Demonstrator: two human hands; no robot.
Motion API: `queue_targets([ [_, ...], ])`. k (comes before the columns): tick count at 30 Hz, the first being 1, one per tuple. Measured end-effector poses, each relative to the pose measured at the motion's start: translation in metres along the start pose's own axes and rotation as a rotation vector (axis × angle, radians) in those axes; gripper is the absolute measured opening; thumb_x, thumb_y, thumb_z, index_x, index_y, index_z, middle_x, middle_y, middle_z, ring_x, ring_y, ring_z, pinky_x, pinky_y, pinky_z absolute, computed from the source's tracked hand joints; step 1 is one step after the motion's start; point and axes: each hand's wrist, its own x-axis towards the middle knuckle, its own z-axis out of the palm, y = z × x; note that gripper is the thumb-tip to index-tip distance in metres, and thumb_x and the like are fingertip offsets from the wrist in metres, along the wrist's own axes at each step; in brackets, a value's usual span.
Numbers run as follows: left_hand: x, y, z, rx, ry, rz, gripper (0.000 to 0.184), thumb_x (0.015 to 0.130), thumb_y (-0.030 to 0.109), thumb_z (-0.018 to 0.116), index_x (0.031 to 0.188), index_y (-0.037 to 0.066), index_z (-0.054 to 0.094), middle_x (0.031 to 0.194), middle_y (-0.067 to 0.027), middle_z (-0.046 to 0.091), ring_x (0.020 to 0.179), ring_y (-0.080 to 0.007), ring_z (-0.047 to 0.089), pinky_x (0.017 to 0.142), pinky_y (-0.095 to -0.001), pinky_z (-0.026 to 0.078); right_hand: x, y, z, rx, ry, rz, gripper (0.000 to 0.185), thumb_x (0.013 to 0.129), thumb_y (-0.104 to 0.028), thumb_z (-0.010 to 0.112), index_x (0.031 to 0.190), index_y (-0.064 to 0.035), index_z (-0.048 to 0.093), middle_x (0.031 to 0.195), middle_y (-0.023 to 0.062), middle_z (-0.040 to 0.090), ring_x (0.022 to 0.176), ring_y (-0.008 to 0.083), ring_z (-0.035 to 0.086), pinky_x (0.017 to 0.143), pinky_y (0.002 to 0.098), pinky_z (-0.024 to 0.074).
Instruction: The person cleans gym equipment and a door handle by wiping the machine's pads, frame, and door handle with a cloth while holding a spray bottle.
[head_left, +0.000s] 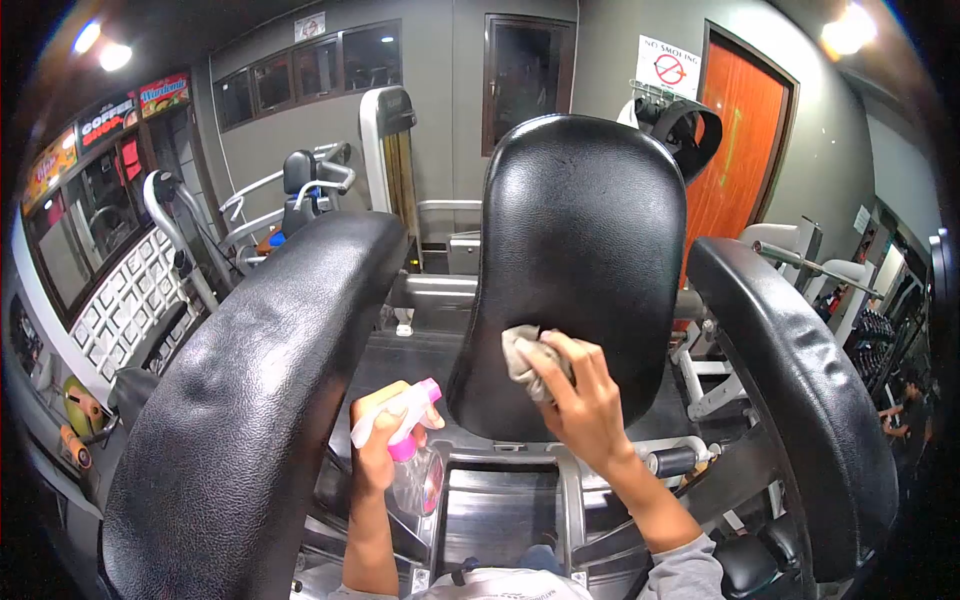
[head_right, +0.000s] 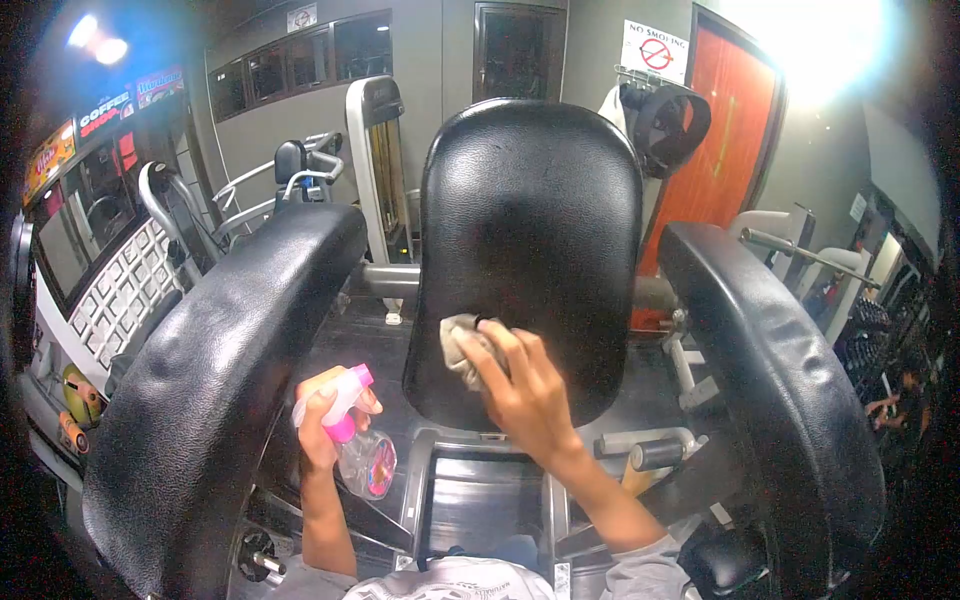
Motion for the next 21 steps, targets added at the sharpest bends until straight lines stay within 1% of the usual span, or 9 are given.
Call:
queue_targets([
  [5,-0.004,-0.009,-0.003,0.055,0.019,-0.016,0.052,0.088,0.043,0.045,0.083,-0.005,0.064,0.075,-0.0124,0.067,0.055,-0.0134,0.057,0.051,-0.0252,0.042,0.054,0.011,0.001,-0.025,0.229,0.092,0.059,0.065,0.001,0.074,0.122,-0.0117,0.063,0.115,0.0093,0.059,0.1,0.0296,0.059,0.086,0.0396,0.0523],
  [9,-0.009,-0.016,-0.007,0.042,0.041,-0.002,0.053,0.088,0.044,0.044,0.084,-0.005,0.065,0.075,-0.0115,0.068,0.055,-0.0129,0.057,0.05,-0.0249,0.042,0.067,0.0,0.004,-0.043,0.142,0.073,0.056,0.065,-0.005,0.077,0.118,-0.0121,0.063,0.112,0.0068,0.061,0.095,0.0282,0.058,0.084,0.0376,0.0524],
  [11,-0.01,-0.018,-0.007,0.044,0.052,-0.016,0.054,0.088,0.045,0.044,0.085,-0.005,0.065,0.076,-0.0106,0.068,0.055,-0.0124,0.057,0.05,-0.025,0.042,0.05,-0.007,0.007,0.008,-0.101,-0.03,0.054,0.064,-0.007,0.076,0.116,-0.0129,0.063,0.11,0.0046,0.062,0.093,0.0261,0.058,0.078,0.0342,0.0544],
  [13,-0.011,-0.02,-0.006,0.038,0.067,-0.019,0.054,0.089,0.046,0.044,0.086,-0.004,0.065,0.076,-0.0102,0.068,0.055,-0.0121,0.056,0.05,-0.0252,0.042,0.031,-0.015,0.021,0.033,-0.218,-0.17,0.051,0.067,-0.008,0.073,0.117,-0.0126,0.062,0.11,0.0036,0.062,0.092,0.0244,0.058,0.076,0.0334,0.0555],
  [14,-0.011,-0.02,-0.006,0.036,0.076,-0.02,0.054,0.089,0.046,0.044,0.086,-0.004,0.065,0.076,-0.0098,0.068,0.054,-0.0119,0.056,0.05,-0.0254,0.042,0.026,-0.015,0.025,0.012,-0.234,-0.236,0.045,0.071,-0.008,0.069,0.115,-0.0123,0.063,0.109,0.0027,0.062,0.093,0.0239,0.057,0.076,0.0344,0.0535],
  [17,-0.012,-0.018,-0.006,0.036,0.08,-0.038,0.053,0.09,0.044,0.044,0.088,-0.004,0.065,0.077,-0.0101,0.067,0.056,-0.0121,0.056,0.052,-0.0257,0.042,0.063,-0.007,0.0,-0.016,-0.302,-0.207,0.042,0.072,-0.007,0.067,0.113,-0.0122,0.063,0.109,0.0024,0.062,0.096,0.0246,0.055,0.076,0.0346,0.0506],
  [18,-0.013,-0.019,-0.005,0.033,0.083,-0.039,0.053,0.09,0.044,0.044,0.088,-0.004,0.065,0.077,-0.0101,0.067,0.056,-0.0121,0.056,0.052,-0.0257,0.042,0.075,-0.004,-0.003,-0.062,-0.245,-0.169,0.041,0.071,-0.006,0.068,0.112,-0.0123,0.064,0.108,0.0027,0.062,0.098,0.0255,0.055,0.076,0.0335,0.048],
  [19,-0.015,-0.02,-0.005,0.006,0.1,-0.065,0.052,0.09,0.043,0.044,0.089,-0.004,0.065,0.078,-0.0102,0.067,0.057,-0.0121,0.056,0.053,-0.0257,0.043,0.09,0.0,-0.005,-0.064,-0.137,-0.129,0.051,0.061,0.001,0.076,0.109,-0.0139,0.066,0.107,0.0029,0.064,0.092,0.0268,0.056,0.083,0.036,0.0525],
  [21,-0.018,-0.023,-0.004,-0.018,0.118,-0.091,0.051,0.091,0.043,0.044,0.09,-0.004,0.064,0.078,-0.0103,0.067,0.058,-0.0121,0.056,0.054,-0.0257,0.043,0.111,0.003,-0.013,-0.034,-0.15,-0.097,0.045,0.063,-0.001,0.077,0.106,-0.0132,0.066,0.104,0.0037,0.063,0.092,0.0272,0.056,0.083,0.0361,0.0521],
])
